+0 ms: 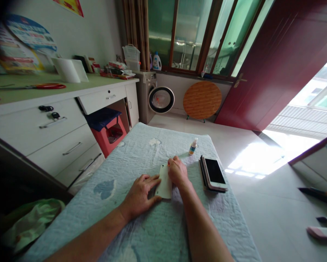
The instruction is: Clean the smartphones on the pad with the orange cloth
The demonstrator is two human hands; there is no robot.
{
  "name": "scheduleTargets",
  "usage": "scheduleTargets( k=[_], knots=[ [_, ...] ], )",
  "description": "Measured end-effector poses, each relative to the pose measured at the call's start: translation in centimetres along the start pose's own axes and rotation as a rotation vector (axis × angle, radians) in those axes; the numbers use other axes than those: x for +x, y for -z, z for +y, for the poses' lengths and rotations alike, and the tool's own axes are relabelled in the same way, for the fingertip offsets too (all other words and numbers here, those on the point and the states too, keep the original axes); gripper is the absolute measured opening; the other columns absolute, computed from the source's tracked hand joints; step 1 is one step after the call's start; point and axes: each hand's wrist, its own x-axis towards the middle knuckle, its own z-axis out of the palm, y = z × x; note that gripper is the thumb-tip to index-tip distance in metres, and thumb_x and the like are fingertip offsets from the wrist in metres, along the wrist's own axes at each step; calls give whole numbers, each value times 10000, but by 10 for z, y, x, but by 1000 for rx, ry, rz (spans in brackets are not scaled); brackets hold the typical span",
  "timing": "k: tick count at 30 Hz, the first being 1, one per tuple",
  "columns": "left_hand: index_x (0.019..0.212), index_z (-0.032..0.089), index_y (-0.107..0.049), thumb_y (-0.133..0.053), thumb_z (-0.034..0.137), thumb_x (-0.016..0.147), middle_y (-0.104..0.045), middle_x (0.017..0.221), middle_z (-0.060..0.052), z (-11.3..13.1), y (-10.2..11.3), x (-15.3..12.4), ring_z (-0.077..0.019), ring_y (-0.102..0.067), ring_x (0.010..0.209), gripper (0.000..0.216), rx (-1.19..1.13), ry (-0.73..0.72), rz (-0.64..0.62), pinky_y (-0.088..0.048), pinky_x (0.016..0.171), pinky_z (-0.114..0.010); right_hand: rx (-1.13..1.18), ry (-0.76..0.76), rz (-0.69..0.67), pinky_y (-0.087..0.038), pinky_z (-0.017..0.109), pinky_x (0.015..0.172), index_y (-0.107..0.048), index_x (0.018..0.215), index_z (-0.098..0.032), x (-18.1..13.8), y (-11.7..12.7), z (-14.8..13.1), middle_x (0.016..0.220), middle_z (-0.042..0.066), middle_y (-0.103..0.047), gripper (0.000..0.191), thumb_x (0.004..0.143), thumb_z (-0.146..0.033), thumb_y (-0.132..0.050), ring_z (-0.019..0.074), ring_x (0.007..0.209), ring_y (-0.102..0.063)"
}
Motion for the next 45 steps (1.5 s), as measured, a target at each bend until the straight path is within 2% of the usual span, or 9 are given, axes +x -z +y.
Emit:
scheduleTargets(
  k=[8,21,32,45],
  knots=[
    [1290,282,-556,-682,495,776,-563,1342,-28,3,3,0,-290,-484,1091,571,-7,13,-10,-395,941,-440,-18,120,-29,-325,239,653,-639,984,-217,2,-1,-22,1040,56,-552,269,905,-195,-383,160,874,-540],
    [1299,281,-548,-697,465,770,-559,1347,-15,2,0,-1,-287,-484,1080,580,-6,2,-1,-397,939,-430,2,163,-6,-335,240,656,-656,1019,-266,4,-6,-21,1028,44,-540,322,909,-181,-366,169,939,-534],
    [1254,226,-583,-694,481,764,-580,1324,-35,1,1,-1,-289,-491,1094,563,16,7,15,-398,950,-421,10,44,42,-321,240,621,-634,1002,-236,1,-7,-12,1022,39,-566,266,931,-252,-379,144,814,-553],
    [1257,238,-579,-722,445,738,-579,1327,-34,0,-3,-2,-284,-498,1109,577,24,2,21,-405,944,-413,-13,-122,47,-329,242,607,-639,1020,-233,-10,-3,2,1032,50,-587,276,920,-251,-383,146,786,-573]
  ],
)
